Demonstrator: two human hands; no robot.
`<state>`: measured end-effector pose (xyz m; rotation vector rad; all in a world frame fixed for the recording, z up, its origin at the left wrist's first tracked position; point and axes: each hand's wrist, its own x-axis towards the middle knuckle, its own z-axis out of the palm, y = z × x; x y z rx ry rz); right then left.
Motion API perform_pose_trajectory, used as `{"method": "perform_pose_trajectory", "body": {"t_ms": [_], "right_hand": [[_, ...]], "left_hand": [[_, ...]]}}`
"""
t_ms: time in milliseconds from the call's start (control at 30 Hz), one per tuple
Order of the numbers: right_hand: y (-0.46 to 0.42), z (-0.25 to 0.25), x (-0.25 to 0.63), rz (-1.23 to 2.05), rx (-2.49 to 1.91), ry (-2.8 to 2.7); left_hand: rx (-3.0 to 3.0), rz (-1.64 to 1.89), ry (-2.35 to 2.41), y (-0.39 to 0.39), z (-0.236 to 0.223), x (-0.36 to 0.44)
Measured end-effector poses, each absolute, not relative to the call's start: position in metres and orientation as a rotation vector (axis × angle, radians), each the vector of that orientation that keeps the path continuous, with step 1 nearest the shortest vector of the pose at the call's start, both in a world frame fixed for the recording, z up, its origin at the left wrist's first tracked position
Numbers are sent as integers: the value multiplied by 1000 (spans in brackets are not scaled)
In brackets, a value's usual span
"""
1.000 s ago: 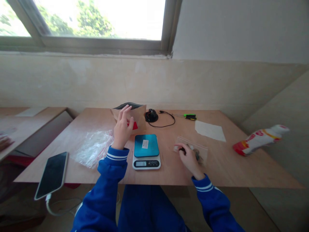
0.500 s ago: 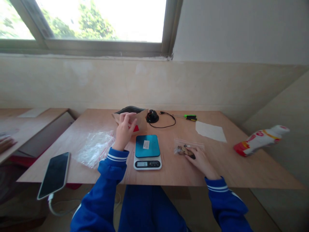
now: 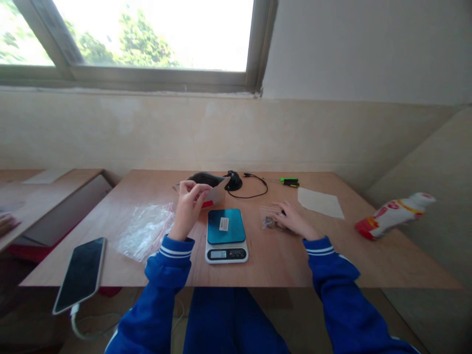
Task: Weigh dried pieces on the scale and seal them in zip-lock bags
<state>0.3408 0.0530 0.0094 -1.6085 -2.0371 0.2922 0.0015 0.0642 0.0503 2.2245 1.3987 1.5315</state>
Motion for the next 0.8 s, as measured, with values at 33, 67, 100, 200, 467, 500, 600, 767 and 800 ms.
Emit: {"method": "perform_pose_trajectory", "body": {"t_ms": [33, 67, 100, 200, 467, 500, 600, 767, 800], "right_hand": [[51, 29, 325, 390, -1512, -1960], [48, 50, 308, 533, -1387, -1912], [46, 70, 289, 669, -1234, -1856], [47, 115, 233, 1105, -749, -1703], [106, 118, 149, 1514, -510, -1697], [111, 117, 147, 1467, -515, -1758], [115, 117, 149, 1309, -487, -1934], [117, 116, 156, 1298, -363, -1970], [118, 114, 157, 1349, -348, -1921]], "left_hand": [[2218, 1540, 1401, 62, 50, 3], [2209, 1550, 1405, 60, 50, 4], [2201, 1555, 1411, 57, 49, 6], [2182, 1554, 1440, 50, 49, 9], [2110, 1645, 1497, 42, 43, 11], [2105, 1653, 1500, 41, 42, 10], [2093, 1673, 1500, 40, 40, 9], [2076, 1702, 1518, 39, 37, 10], [2073, 1710, 1525, 39, 37, 10]]}}
